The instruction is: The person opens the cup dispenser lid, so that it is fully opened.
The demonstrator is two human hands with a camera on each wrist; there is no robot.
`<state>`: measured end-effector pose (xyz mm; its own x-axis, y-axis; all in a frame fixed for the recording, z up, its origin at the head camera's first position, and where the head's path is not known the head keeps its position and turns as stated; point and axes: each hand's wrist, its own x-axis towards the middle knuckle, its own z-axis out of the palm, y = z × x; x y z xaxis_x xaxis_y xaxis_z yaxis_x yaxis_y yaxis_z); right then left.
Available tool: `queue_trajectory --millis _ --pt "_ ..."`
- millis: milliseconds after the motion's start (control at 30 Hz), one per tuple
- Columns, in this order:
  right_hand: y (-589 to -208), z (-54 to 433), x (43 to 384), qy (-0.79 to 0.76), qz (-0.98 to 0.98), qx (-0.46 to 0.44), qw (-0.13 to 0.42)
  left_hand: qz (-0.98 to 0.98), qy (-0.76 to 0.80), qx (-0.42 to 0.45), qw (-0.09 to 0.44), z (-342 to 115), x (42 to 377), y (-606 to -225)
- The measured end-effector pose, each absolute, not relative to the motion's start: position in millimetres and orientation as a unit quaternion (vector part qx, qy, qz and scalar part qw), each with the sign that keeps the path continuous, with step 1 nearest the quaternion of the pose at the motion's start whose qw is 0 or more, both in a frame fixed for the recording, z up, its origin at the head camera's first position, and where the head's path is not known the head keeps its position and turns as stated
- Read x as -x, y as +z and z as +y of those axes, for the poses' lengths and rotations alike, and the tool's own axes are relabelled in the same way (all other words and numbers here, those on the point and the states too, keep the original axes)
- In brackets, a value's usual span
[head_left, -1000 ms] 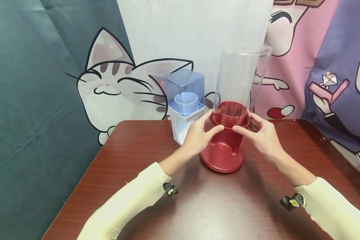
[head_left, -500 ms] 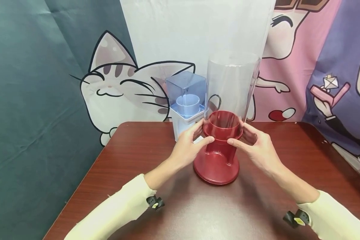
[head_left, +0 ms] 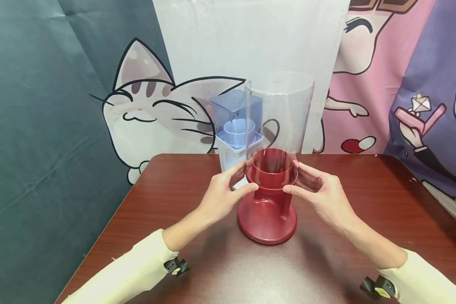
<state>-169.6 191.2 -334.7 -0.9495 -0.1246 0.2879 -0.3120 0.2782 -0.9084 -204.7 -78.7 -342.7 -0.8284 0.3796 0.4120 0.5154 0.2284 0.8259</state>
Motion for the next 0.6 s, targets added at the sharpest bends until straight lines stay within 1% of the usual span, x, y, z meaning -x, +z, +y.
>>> queue_trajectory --millis 300,600 --pt "-336.5 187.5 162.7 0.612 -0.777 -0.139 0.057 -0.775 -0.568 0.274 0.041 -92.5 197.1 -342.5" --pt "-340.6 182.0 156.4 0.627 -0.762 -0.152 0.057 -0.768 -0.577 0.276 0.022 -105.4 196.8 -343.3"
